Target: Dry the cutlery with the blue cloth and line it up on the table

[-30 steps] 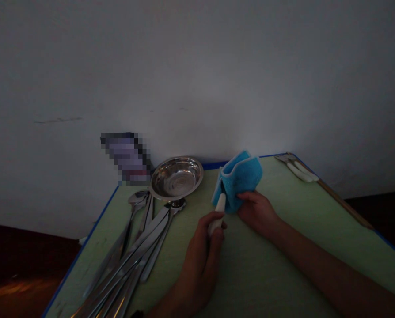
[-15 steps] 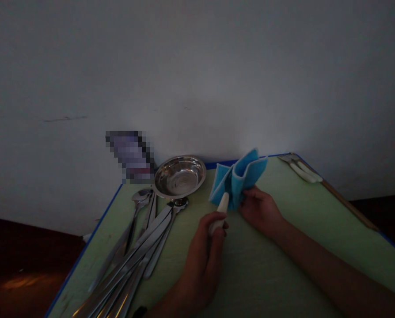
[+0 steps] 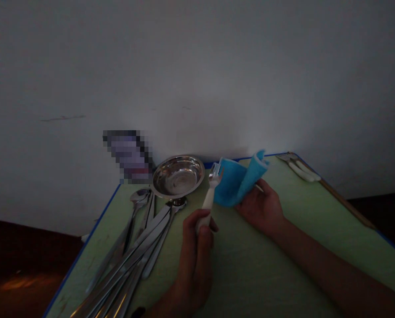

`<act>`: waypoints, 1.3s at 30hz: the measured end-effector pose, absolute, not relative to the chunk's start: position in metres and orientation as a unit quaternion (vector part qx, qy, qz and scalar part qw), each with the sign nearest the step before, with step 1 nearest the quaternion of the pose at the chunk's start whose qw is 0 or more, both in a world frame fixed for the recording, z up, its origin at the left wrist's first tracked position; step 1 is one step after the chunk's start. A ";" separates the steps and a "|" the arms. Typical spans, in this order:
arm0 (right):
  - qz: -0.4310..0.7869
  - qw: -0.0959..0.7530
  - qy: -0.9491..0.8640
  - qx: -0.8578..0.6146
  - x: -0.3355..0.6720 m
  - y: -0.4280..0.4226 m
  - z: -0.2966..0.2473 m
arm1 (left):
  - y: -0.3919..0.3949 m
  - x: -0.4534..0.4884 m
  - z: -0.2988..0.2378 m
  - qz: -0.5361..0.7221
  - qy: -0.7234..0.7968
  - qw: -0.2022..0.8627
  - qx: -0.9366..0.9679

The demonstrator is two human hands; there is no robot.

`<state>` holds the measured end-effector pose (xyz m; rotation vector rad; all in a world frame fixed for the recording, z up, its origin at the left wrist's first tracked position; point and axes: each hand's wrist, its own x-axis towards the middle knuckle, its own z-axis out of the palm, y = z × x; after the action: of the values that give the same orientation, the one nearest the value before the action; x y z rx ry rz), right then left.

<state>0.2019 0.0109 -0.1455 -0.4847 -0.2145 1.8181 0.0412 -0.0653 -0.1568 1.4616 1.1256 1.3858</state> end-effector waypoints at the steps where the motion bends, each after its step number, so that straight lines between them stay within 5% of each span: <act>1: 0.783 0.579 -0.107 -0.202 0.202 0.010 -0.146 | -0.065 0.041 -0.157 0.546 0.447 0.406 0.580; 13: 0.750 0.516 -0.246 -0.333 0.192 -0.001 -0.151 | -0.066 0.040 -0.139 0.286 0.461 0.368 0.755; 39: 0.741 0.536 -0.243 -0.323 0.187 -0.002 -0.153 | -0.065 0.038 -0.144 0.309 0.438 0.352 0.768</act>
<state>0.1872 -0.0017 -0.1526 -0.7691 -0.5778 1.7645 0.0379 -0.0651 -0.1435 1.9870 1.1326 0.7989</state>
